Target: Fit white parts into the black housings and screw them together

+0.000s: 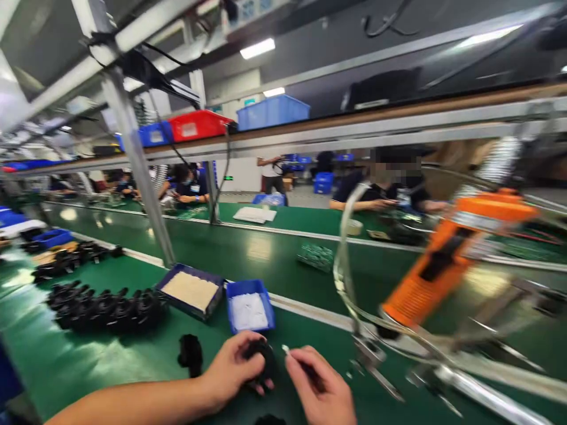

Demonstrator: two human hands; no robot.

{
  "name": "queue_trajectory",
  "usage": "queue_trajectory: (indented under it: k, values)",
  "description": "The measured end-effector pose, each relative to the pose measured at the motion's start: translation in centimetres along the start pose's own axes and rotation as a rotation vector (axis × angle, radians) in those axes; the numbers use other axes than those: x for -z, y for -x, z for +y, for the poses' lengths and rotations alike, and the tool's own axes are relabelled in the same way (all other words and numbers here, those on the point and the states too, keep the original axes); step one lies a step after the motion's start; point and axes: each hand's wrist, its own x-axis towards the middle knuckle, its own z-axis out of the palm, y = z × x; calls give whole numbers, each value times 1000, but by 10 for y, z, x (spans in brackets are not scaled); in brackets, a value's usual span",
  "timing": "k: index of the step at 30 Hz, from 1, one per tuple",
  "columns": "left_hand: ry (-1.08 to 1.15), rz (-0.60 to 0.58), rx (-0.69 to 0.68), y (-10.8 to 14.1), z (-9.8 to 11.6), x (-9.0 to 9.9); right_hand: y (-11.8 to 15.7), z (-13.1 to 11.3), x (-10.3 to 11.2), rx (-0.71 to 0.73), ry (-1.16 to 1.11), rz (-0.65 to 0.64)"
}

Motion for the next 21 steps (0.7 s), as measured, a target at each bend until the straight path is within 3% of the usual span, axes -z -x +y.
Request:
queue_trajectory:
  k: [4, 7, 17, 21]
  values:
    - [349, 5, 144, 7, 15, 1, 4, -10, -5, -13, -66, -194]
    - [425, 9, 161, 10, 20, 2, 2, -10, -10, -39, -63, -241]
    - [281, -45, 85, 7, 15, 3, 4, -2, -11, -129, -7, -340]
    - [37, -77, -40, 7, 13, 11, 5, -3, -11, -157, -1, -361]
